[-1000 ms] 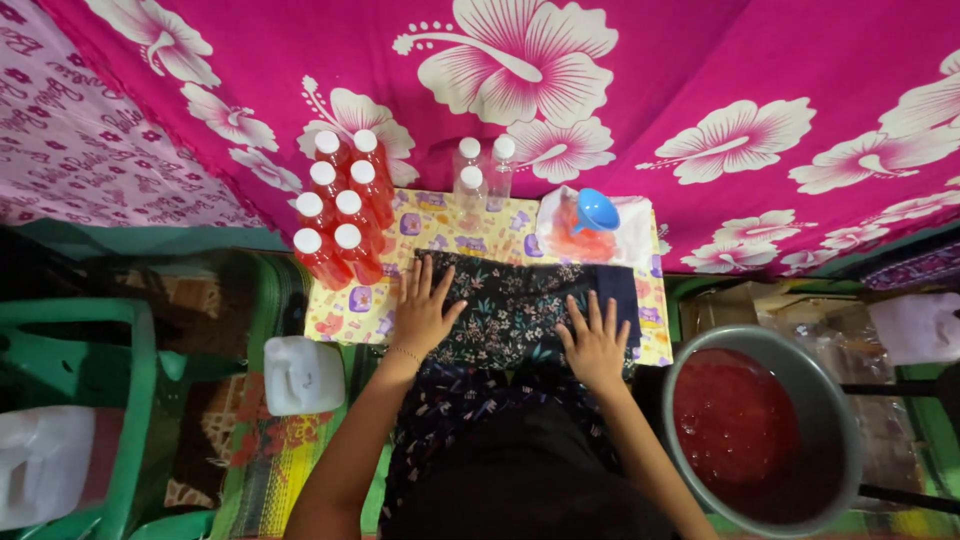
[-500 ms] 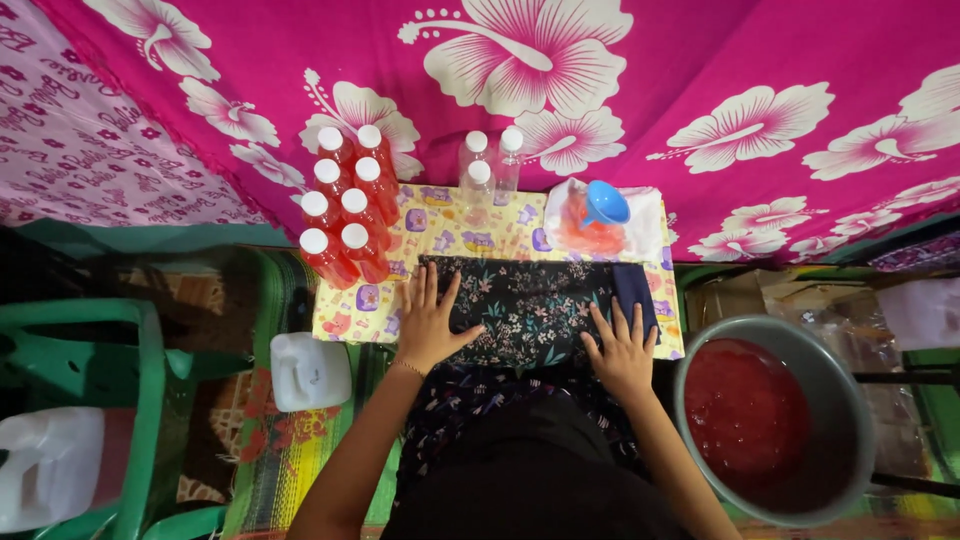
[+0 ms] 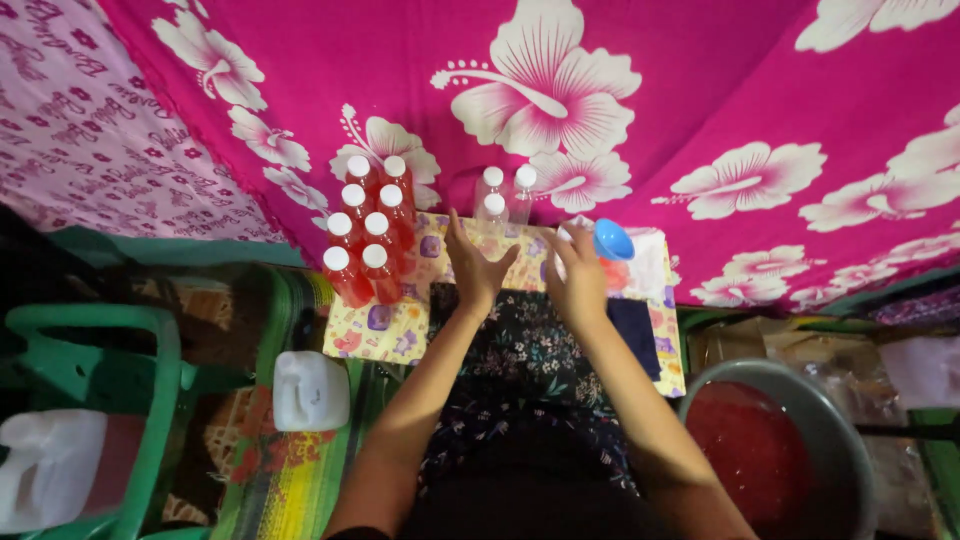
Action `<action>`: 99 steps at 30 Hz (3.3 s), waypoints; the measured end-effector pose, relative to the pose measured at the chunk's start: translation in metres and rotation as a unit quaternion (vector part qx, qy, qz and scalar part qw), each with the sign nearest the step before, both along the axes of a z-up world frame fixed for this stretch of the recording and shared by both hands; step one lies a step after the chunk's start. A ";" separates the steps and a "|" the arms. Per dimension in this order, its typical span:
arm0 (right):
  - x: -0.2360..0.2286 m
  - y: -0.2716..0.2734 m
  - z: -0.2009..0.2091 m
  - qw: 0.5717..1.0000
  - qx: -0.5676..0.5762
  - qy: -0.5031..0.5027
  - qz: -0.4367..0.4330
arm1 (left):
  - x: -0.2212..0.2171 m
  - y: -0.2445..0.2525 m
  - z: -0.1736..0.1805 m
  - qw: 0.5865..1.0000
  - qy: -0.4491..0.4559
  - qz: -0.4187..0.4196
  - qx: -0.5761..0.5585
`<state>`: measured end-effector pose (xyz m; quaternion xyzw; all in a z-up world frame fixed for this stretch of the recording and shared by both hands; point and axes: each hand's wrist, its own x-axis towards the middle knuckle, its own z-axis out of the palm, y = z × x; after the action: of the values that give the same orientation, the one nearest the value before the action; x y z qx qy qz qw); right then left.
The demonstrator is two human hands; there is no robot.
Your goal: The person fills small plastic bottles with a red liquid using a funnel and a measuring cup, then secures the caps by hand.
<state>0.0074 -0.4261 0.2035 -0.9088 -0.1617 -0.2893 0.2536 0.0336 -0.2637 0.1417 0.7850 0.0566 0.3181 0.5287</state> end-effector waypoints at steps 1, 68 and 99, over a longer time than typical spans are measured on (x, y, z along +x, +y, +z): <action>0.018 0.015 0.017 1.000 -0.001 -0.002 0.003 | 0.006 -0.002 -0.008 1.000 -0.002 0.003 -0.001; 0.163 0.178 -0.233 0.936 -0.183 0.297 0.040 | -0.007 0.059 -0.111 0.951 -0.032 0.069 0.298; 0.027 0.150 -0.106 0.946 0.138 0.294 0.010 | -0.120 0.042 -0.107 0.937 0.063 -0.108 0.326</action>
<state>0.0342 -0.2758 0.0979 -0.9078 -0.0470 -0.0258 0.4160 -0.0863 -0.2221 0.0349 0.9340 -0.1021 0.2102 0.2702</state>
